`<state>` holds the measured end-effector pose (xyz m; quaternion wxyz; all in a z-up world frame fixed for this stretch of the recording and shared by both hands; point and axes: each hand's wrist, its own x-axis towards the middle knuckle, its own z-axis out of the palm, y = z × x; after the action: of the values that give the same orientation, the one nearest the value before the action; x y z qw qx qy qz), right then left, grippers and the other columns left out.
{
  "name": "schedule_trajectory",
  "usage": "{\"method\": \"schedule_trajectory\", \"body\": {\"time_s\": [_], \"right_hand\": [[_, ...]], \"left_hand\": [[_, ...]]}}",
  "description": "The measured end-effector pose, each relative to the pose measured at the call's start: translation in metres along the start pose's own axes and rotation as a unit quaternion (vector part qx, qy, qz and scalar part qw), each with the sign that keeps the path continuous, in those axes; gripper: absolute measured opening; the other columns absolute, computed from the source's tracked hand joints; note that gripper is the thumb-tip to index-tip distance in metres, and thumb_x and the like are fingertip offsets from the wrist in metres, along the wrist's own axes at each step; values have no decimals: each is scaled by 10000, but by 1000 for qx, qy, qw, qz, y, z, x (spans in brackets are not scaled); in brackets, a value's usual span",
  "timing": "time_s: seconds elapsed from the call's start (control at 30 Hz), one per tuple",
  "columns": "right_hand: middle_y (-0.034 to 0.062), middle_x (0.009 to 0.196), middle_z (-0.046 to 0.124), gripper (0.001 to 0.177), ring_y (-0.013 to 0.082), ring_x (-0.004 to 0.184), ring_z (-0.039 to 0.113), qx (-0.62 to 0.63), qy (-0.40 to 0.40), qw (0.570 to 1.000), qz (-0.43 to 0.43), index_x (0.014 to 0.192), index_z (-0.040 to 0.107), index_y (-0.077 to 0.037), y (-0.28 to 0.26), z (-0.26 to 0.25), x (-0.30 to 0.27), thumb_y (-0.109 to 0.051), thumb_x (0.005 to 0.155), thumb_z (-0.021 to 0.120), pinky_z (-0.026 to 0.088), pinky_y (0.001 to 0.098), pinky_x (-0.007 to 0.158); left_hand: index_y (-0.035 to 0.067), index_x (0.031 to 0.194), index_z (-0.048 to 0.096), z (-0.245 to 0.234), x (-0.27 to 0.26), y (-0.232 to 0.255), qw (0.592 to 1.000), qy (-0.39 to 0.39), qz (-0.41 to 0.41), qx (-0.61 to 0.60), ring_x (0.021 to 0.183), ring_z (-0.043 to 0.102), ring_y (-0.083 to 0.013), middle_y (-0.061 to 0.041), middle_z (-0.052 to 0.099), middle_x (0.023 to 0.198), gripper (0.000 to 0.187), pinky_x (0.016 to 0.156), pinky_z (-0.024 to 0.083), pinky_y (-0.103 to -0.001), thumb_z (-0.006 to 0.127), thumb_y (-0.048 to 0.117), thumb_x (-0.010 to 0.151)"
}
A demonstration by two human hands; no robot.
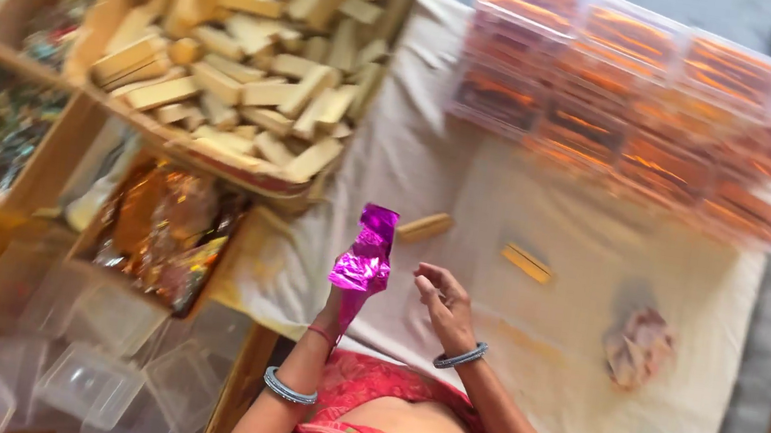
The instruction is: The person wipes small wooden blocks with a cloth and then wraps them individually in shiny metallic foil. They pick up the blocks from a large box, clean them, and then fold the foil around each one before placing the wrapped items on the table.
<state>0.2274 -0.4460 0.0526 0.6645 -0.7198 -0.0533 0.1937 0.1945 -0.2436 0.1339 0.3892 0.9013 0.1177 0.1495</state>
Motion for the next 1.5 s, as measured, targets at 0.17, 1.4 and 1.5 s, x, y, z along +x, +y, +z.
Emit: {"method": "schedule_trajectory", "body": {"time_s": [0.17,1.4,1.5], "right_hand": [[-1,1151,733,361,92,1024,671,29,42,997,56,1276,677,-64,33,-65,3,-270,981,652,550,268,790],[128,1259,688,255,340,1143,663,-277,51,948,-149,1191,712,-52,94,-120,11,-169,970,659,545,415,1002],[152,1309,637,346,373,1203,592,-408,16,894,-184,1099,740,-65,83,-127,8,-176,771,754,491,469,1022]], "left_hand": [[38,1288,639,77,-4,22,997,-17,69,7,1028,678,-353,-169,698,1227,347,828,553,-435,594,101,950],[52,1554,374,266,-9,-33,973,-172,39,146,1532,199,-397,-215,244,1649,696,1254,175,-497,602,299,945],[86,1525,449,263,-17,-42,974,-136,81,164,1556,275,-349,-152,354,1647,566,1281,221,-487,562,241,993]]}}
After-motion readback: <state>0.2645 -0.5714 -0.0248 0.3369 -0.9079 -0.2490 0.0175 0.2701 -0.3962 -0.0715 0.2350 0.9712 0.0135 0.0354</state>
